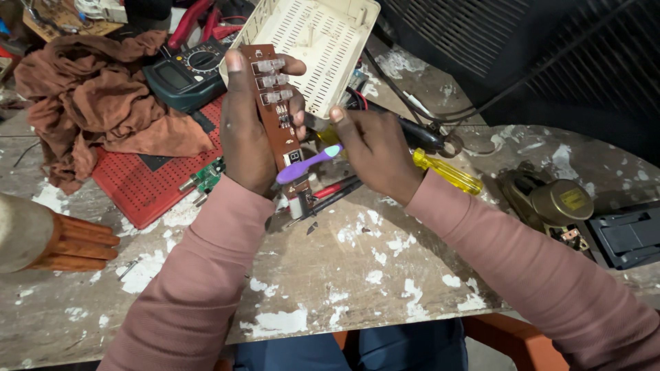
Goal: The person holds a green circuit board and scrubs it with a toothbrush, then switches to a brown board with a digital display and brushes its surface and edges. They then pick at and press the white button components on the board with their fingers, turning the board over to work on both sides.
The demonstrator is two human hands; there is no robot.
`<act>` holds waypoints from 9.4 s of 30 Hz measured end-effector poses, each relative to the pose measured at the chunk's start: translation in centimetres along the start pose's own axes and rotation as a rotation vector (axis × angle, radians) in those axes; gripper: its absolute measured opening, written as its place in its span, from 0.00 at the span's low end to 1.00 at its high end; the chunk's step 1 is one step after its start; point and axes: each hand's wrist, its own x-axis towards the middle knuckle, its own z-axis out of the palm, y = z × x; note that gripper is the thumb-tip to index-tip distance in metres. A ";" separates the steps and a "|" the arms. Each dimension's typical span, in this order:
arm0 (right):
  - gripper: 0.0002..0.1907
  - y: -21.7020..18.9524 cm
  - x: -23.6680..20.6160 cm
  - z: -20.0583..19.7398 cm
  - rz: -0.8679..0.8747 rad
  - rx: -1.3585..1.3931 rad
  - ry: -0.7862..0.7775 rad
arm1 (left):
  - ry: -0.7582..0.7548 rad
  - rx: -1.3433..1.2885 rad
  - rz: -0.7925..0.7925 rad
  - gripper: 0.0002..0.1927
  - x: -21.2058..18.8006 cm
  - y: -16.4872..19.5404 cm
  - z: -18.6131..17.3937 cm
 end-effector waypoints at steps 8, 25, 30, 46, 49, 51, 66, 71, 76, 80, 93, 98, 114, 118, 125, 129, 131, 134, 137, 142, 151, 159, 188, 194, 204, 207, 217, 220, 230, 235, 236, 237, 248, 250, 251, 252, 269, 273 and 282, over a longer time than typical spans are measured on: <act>0.25 0.7 0.0 0.3 0.158 0.233 0.072 | 0.078 -0.140 0.033 0.31 -0.1 0.2 0.6; 0.21 0.4 -0.1 0.3 0.015 0.167 0.035 | 0.112 -0.067 0.065 0.36 0.1 -0.4 0.4; 0.20 0.5 -0.4 0.3 0.024 0.165 0.041 | 0.113 -0.055 0.067 0.36 0.2 -0.6 0.3; 0.18 0.5 -0.1 -0.1 -0.073 0.048 0.052 | 0.162 -0.152 0.110 0.27 0.1 -0.5 0.2; 0.17 0.5 0.0 -0.1 -0.116 -0.007 0.079 | 0.171 -0.154 0.112 0.28 0.1 -0.4 0.2; 0.16 0.5 0.1 0.0 -0.146 -0.016 0.102 | 0.176 -0.173 0.125 0.28 0.1 -0.5 0.1; 0.11 0.4 0.2 -0.4 -0.170 -0.039 0.071 | 0.200 -0.267 0.100 0.26 0.4 -0.8 -0.7; 0.12 0.7 0.6 -0.8 -0.217 -0.040 0.119 | 0.154 -0.242 0.158 0.27 0.2 -0.3 -1.3; 0.13 0.8 0.6 -0.8 -0.181 -0.051 0.089 | 0.177 -0.230 0.148 0.28 0.3 -0.5 -1.2; 0.13 0.8 0.5 -0.8 -0.188 -0.072 0.100 | 0.157 -0.247 0.156 0.28 0.4 -0.6 -0.9; 0.16 0.9 0.4 -0.5 -0.092 0.036 0.138 | 0.161 -0.199 0.125 0.30 0.6 -0.8 -1.1; 0.18 0.8 0.4 -0.5 -0.108 0.081 0.145 | 0.160 -0.106 0.011 0.32 0.5 -0.8 -0.5; 0.18 0.5 0.7 -0.4 -0.133 0.019 0.160 | 0.105 -0.137 0.038 0.32 0.2 0.3 -0.4; 0.19 0.5 0.6 -0.4 -0.097 0.037 0.152 | 0.108 -0.076 -0.013 0.31 0.3 -0.1 0.0; 0.21 0.4 0.5 -0.4 0.009 0.143 0.104 | 0.106 -0.026 0.014 0.31 0.5 0.1 -0.3; 0.20 0.5 0.4 -0.4 -0.025 0.157 0.092 | 0.128 -0.044 0.050 0.28 0.6 0.2 -0.3; 0.21 0.5 0.4 -0.3 0.006 0.126 0.092 | 0.166 -0.050 0.066 0.25 0.9 0.3 -0.4; 0.20 0.5 0.3 -0.2 -0.011 0.133 0.081 | 0.153 0.008 0.200 0.32 0.5 0.6 -0.6; 0.19 0.5 0.0 -0.2 -0.024 0.156 0.060 | 0.169 0.043 0.248 0.32 0.3 0.5 -0.6; 0.20 0.3 -0.7 -0.4 -0.025 0.116 0.040 | 0.091 0.233 0.459 0.31 0.0 -0.2 -0.4; 0.23 -0.2 -0.9 -0.3 0.014 0.195 -0.017 | 0.082 0.069 0.443 0.28 0.5 -0.4 -0.5; 0.22 -0.7 -0.9 -0.6 -0.033 0.110 -0.007 | 0.122 0.224 0.527 0.33 0.6 -0.6 -0.8; 0.22 -0.4 -0.7 -0.5 -0.043 0.090 0.011 | 0.107 0.310 0.433 0.35 0.6 -1.1 -0.5; 0.23 -0.4 -0.7 -0.4 0.023 0.167 -0.025 | 0.090 0.224 0.335 0.34 0.6 -0.8 -0.8; 0.23 -0.4 -0.7 -0.5 0.006 0.123 -0.002 | 0.062 -0.058 0.263 0.28 0.9 -1.0 0.2; 0.22 -0.4 -0.6 -0.5 -0.015 0.116 0.012 | -0.031 0.203 0.325 0.32 0.2 -1.7 0.2; 0.20 -0.6 -0.9 -0.3 -0.072 0.066 0.003 | 0.126 0.166 0.346 0.32 0.4 -0.5 -1.3; 0.20 -0.7 -0.8 -0.4 -0.031 0.113 -0.004 | 0.047 0.233 0.345 0.33 0.3 -1.2 -0.6; 0.19 -0.8 -0.9 -0.3 -0.073 0.070 -0.017 | 0.155 0.184 0.342 0.36 0.3 -0.3 -2.1; 0.19 -0.7 -0.8 -0.4 -0.080 0.086 -0.004 | 0.066 0.125 0.276 0.35 0.4 -1.0 -0.9; 0.19 -0.6 -0.8 -0.4 -0.089 0.108 0.001 | 0.014 0.052 0.252 0.34 0.4 -1.3 -0.5; 0.19 -0.6 -0.8 -0.4 -0.085 0.107 0.006 | 0.014 0.095 0.276 0.34 0.3 -1.3 -0.4; 0.20 -0.3 -0.8 -0.2 -0.088 0.024 -0.009 | 0.219 0.139 0.309 0.33 0.6 -0.2 -1.6; 0.20 0.0 -0.8 -0.1 -0.059 0.046 -0.017 | 0.136 0.181 0.304 0.33 0.5 -0.5 -1.0; 0.20 0.2 -0.8 0.0 -0.043 0.056 -0.020 | 0.094 0.200 0.300 0.33 0.4 -0.7 -0.7; 0.19 0.4 -0.9 0.0 -0.046 0.108 -0.009 | 0.090 0.187 0.291 0.33 0.2 -0.8 -0.5; 0.24 0.0 -1.2 0.8 -0.177 0.486 -0.062 | 0.029 0.385 0.393 0.29 -0.1 -0.7 -0.2; 0.15 0.8 -0.7 0.4 -0.080 0.872 -0.055 | -0.010 0.538 0.335 0.24 -0.6 0.0 -0.1; 0.09 0.9 -0.5 -0.6 -0.166 0.983 0.081 | -0.214 0.899 0.223 0.26 -1.0 0.9 1.9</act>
